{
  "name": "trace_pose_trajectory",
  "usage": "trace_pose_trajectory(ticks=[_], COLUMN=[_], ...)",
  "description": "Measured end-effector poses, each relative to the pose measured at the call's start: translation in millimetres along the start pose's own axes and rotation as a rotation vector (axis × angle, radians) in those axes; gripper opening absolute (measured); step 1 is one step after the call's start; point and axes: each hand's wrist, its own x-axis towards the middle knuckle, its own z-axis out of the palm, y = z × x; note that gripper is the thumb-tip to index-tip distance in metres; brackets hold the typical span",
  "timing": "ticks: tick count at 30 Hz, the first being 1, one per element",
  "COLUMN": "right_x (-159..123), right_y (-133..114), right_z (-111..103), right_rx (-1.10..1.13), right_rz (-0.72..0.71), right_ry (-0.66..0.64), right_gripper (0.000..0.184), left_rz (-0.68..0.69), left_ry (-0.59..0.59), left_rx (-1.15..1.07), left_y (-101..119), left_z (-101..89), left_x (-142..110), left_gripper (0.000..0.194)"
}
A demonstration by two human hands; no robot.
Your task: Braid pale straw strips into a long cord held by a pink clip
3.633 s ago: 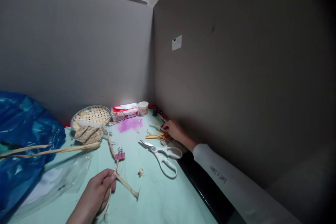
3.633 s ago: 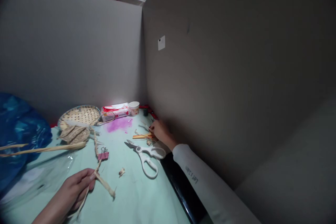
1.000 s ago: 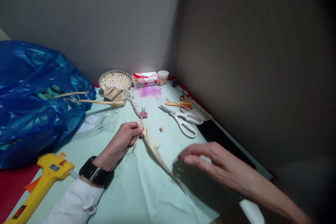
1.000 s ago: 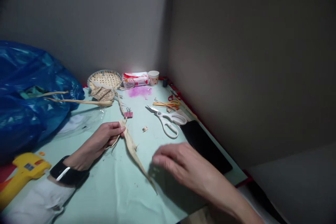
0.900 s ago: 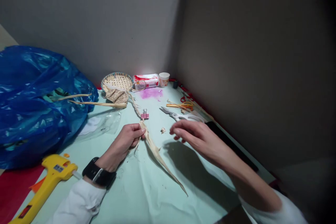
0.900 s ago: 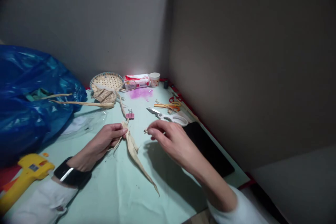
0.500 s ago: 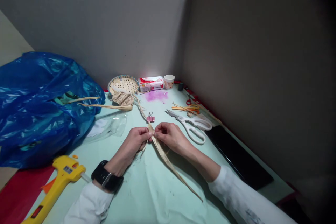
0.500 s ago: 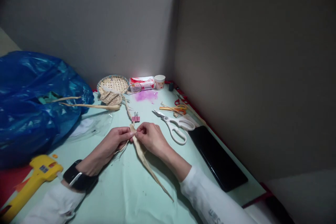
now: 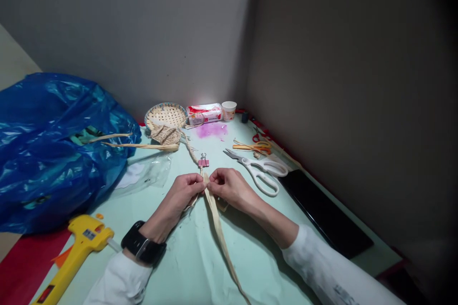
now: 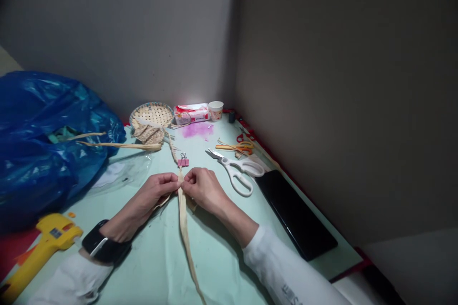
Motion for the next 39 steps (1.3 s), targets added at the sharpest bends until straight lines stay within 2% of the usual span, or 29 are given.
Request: trace_pose_trajectory(ticks=[7, 23, 39], right_x=[-4, -4, -5], right_y=[-7, -4, -5], right_z=[3, 9, 15], right_rx=[-0.023, 0.089, 0.085], right_rz=[-0.009, 0.031, 0.059], right_ry=[0.042, 0.092, 0.178], right_gripper=[0.007, 0.007, 0.006], left_rz=[0.015, 0.038, 0.069], left_ry=[0.038, 0.083, 0.131], left_rx=[0.014, 0.031, 0.046], left_y=[0, -2, 0], left_z=[2.7, 5.6, 7.8], left_x=[0, 2, 1], left_gripper=[0.016, 0.011, 0.01])
